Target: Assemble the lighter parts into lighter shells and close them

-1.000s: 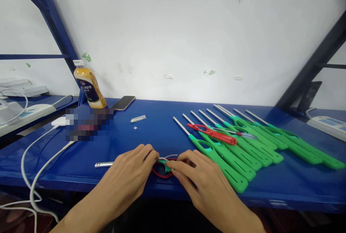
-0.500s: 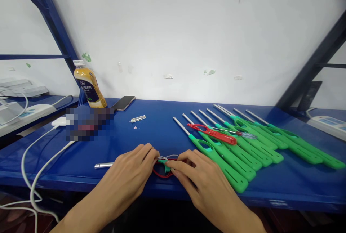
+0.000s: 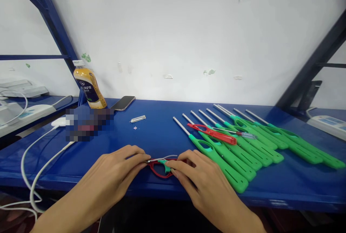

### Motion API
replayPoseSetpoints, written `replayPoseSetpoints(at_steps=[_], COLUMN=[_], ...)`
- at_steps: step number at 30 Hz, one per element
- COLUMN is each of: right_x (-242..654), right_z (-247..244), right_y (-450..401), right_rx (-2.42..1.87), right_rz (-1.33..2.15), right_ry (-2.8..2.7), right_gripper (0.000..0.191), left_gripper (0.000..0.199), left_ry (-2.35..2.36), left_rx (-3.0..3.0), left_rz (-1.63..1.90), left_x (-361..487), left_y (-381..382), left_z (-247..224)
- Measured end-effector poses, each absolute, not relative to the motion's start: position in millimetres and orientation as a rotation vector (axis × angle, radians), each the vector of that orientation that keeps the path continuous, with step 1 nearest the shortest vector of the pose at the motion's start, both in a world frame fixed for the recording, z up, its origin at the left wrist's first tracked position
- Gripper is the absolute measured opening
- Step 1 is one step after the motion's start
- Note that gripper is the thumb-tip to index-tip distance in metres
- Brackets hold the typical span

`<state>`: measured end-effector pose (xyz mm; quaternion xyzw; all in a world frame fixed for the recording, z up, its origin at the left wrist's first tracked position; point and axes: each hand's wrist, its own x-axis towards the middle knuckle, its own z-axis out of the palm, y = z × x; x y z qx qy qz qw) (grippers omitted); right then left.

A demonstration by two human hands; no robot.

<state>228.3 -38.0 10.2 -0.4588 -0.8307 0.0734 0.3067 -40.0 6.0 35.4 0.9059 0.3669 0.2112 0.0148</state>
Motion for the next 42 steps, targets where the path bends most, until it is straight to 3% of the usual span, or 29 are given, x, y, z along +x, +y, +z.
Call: replayPoseSetpoints(at_steps=[27, 32, 36, 42], right_x=[227, 227, 230, 230], right_z=[7, -1, -1, 5], right_y=[-39, -40, -39, -37], right_rx=[-1.242, -1.297, -1.262, -1.287], right_rz=[0.193, 0.072, 0.107, 0.227], right_ry=[-2.196, -2.175, -2.252, -2.235], right_gripper=[0.027, 0.051, 0.056, 0.044], left_gripper=[0.031, 0.027, 0.033, 0.034], left_ry=[1.196, 1.143, 1.09, 1.029], left_rx=[2.649, 2.785, 2.895, 2.922], left_rz=[0.643, 0.709, 0.658, 0.671], left_x=[-29, -22, -26, -30], left_y=[4, 8, 8, 10], left_z=[31, 25, 21, 19])
